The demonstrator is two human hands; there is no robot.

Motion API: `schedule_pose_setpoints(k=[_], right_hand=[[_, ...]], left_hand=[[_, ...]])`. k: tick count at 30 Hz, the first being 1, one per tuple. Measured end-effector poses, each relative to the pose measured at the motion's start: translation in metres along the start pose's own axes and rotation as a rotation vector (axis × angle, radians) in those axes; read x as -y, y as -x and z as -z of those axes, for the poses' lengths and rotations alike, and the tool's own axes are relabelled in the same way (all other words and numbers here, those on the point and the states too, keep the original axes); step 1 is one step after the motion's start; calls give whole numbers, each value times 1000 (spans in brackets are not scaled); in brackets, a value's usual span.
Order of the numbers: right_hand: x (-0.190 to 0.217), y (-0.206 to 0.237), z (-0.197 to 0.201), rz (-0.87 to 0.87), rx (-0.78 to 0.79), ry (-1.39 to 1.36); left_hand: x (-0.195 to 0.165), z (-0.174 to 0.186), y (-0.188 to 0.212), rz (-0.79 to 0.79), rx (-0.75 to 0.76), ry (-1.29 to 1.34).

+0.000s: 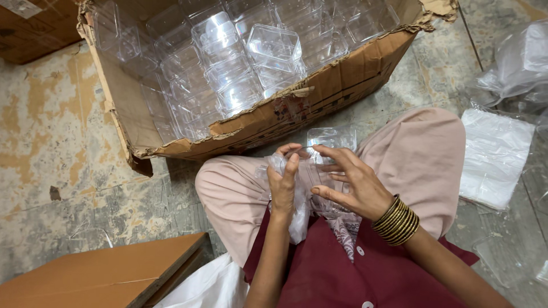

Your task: The person sits on the floor and packs clear plastic containers into plastic bags, then places the bagged containers into a large cardboard box. They repeatedly take a container, wrap it in a plastic bag, and set it inside the box alongside the others.

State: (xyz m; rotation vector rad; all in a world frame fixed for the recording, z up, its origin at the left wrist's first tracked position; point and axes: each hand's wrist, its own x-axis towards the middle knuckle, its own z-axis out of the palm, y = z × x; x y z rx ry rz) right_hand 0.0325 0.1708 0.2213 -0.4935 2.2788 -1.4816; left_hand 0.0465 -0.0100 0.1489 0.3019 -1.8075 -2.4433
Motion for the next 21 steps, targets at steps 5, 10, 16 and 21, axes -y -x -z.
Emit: schedule_pose_setpoints(k=[5, 10, 16, 21], right_hand=[[-3, -1, -2, 23, -28, 29], [-6, 0, -3, 38, -20, -1], [-7, 1, -3, 51, -19, 0], [-5, 1, -3, 13, -8, 10]], left_hand=[[1, -2, -2, 13, -19, -15], [2, -1, 0, 9, -33, -6], [3, -3, 1, -10, -55, 25], [3, -4, 1, -44, -50, 2]])
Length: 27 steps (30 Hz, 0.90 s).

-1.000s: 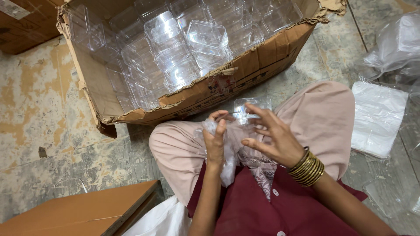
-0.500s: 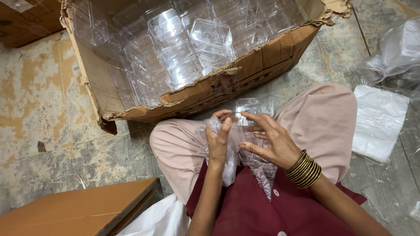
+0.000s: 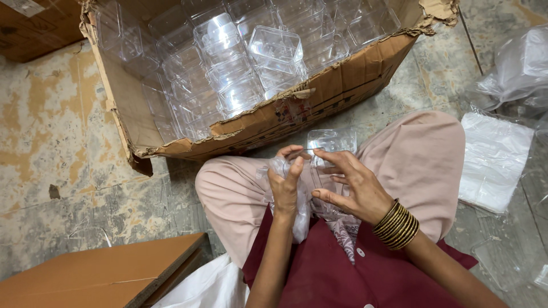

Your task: The person sits on the floor and packs clear plastic containers into plastic bags, then places the bagged containers into a large cardboard box. They repeatedly take a container, wrap it in a plastic bag, and set it inside the box alongside the others.

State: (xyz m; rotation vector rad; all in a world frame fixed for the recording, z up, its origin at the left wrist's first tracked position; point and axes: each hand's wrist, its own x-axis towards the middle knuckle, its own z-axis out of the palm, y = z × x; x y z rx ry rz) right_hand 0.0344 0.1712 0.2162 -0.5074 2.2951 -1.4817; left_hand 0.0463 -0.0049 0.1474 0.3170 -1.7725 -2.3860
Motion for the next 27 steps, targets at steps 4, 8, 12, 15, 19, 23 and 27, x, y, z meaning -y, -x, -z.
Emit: schedule_pose_setpoints(k=[4, 8, 12, 15, 19, 23, 27], right_hand=[[-3, -1, 0, 43, 5, 64], [-13, 0, -9, 6, 41, 34], [-28, -1, -14, 35, 139, -388], [-39, -4, -5, -194, 200, -538], [-48, 1, 10, -60, 38, -8], [-54, -1, 15, -39, 17, -325], [-56, -8, 17, -56, -129, -646]], left_hand=[[2, 1, -2, -31, 12, 16], [4, 4, -5, -141, 77, 37], [8, -2, 0, -56, 99, 271], [8, -1, -3, -64, 117, 205], [11, 5, -4, 21, 156, -23], [25, -3, -3, -142, 102, 123], [32, -3, -11, -24, 65, 178]])
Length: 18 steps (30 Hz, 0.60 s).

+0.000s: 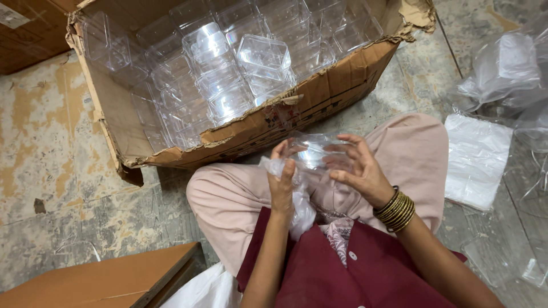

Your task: The person sits on the floor and packs clear plastic containers into plastic bags, then places the bagged containers into a large cardboard box. They repeatedly take a container, wrap it in a plastic bag, and set it inside the box alongside the others.

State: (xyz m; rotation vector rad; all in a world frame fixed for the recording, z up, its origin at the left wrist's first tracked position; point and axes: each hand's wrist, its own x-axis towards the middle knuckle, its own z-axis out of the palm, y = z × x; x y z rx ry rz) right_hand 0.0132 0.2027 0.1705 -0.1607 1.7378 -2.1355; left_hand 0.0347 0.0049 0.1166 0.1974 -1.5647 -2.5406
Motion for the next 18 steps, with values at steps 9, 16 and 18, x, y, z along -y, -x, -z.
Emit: schedule_pose_setpoints(k=[9, 16, 18], right_hand=[[39, -28, 40, 493, -26, 1193], [30, -43, 24, 114, 69, 1346], [29, -42, 24, 282, 41, 1300]], left_hand=[[2, 23, -6, 195, -92, -125], [-12, 28, 5, 322, -57, 165], [-19, 25, 6, 336, -43, 199]])
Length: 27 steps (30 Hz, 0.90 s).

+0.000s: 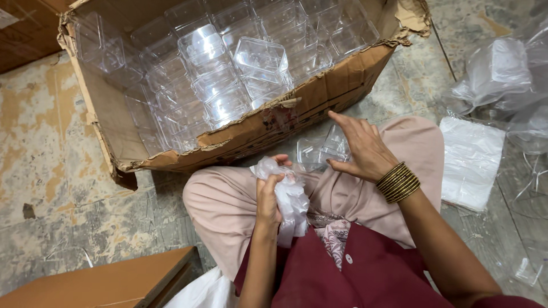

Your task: The person sits on the floor and packs clear plastic containers into plastic bags, then places the bagged containers into a large cardboard box. They repeatedly take a container, wrap it in a plastic bag, and set it inside the box alongside the others.

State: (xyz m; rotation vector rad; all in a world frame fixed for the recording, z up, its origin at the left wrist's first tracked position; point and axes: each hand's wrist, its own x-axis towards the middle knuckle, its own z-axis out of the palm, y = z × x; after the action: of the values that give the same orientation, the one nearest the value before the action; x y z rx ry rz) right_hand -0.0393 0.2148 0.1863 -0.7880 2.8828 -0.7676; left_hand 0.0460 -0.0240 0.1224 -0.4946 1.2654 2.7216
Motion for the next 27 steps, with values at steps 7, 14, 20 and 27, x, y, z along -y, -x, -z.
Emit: schedule_pose_setpoints(k=[7, 14, 20, 27], right_hand=[[-4, 8, 6, 82, -161, 4], [34, 31, 0, 252, -338, -138], [49, 36, 1, 16, -354, -239], [54, 41, 1, 40, -348, -396]], left_hand=[[-15, -24, 3, 58, 157, 104], [-17, -47, 13, -24, 260, -42], [-5, -50, 15, 19, 146, -1], [10, -51, 14, -101, 81, -92]])
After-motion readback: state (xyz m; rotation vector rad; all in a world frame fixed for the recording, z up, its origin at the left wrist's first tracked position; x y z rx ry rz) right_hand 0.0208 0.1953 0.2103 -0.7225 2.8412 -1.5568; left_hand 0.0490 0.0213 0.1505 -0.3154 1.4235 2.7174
